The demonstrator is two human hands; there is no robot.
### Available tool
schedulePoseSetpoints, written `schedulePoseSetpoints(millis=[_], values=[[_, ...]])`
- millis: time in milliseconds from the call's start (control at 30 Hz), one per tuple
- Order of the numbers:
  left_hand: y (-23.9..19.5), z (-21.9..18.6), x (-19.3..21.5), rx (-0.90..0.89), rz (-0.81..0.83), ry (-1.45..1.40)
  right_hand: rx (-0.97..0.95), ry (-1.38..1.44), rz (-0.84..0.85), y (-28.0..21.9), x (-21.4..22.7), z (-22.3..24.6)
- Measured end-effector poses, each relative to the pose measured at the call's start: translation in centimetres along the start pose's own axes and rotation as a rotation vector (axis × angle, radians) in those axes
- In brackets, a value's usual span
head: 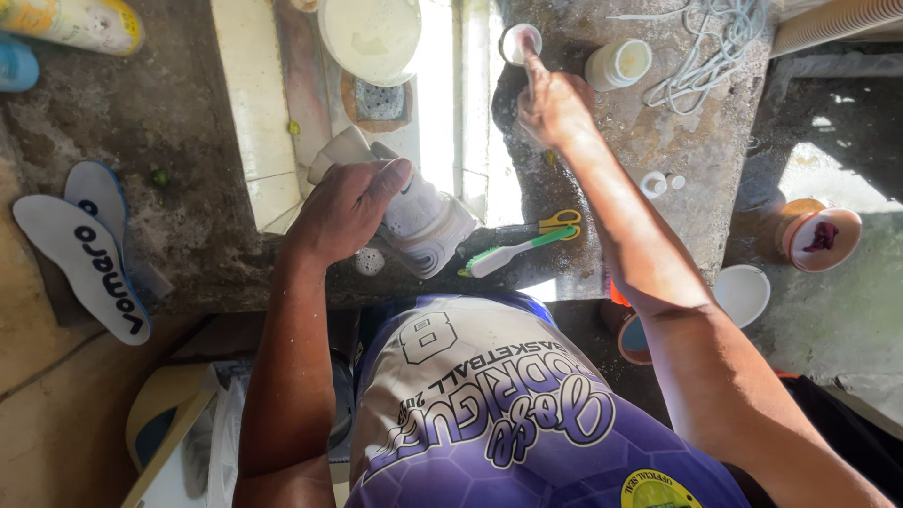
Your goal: The person scrubs a white sneaker with a green brush and a purple liquid cleaner at a concrete sink. They repeatedly apply the cleaner, scrub the upper and sole, and rinse the shoe under running water.
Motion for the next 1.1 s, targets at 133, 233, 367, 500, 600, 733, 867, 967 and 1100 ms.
schedulePoseSetpoints(millis=[133,233,367,500,600,733,867,967,1100], values=[[0.5,0.3,-0.1,-0.052,-0.031,0.038,0.252,0.485,0.026,-6.3,5.8,8.2],[1.1,0.8,-0.7,-0.015,0.024,0.058,0.502,0.743,0.064,-10.8,8.2,13.5],[1.8,0.2,-1.1,-0.048,0.045,0.048,0.843,0.519,0.033,-13.9,8.7,17.1],[2.1,-0.4,-1.3,-0.106,0.041,0.015,0.93,0.357,0.017,-14.4,7.6,17.1],[2.2,0.2,-1.8,0.003,0.123,0.116,0.933,0.355,-0.11,-14.6,7.2,16.7],[2.2,-0.3,-1.6,-0.012,0.095,0.103,0.937,0.313,-0.073,-15.0,6.1,16.5],[1.9,-0.5,-1.4,-0.017,0.069,0.096,0.939,0.316,-0.125,-15.1,6.2,16.6],[1.7,-0.5,-1.5,-0.04,0.066,0.125,0.974,0.253,-0.077,-15.1,6.2,17.2],[1.9,-0.2,-1.8,-0.085,0.071,0.039,0.876,0.606,-0.134,-14.6,8.0,16.2]])
Point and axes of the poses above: each hand's wrist, its own y-axis towards the middle knuckle, its own x-axis out of the back of the hand, z = x × y, the point moved 6 cm from there along y, towards the middle knuckle, and after that the axes turned 14 degrees about y, right-handed, at the moved point
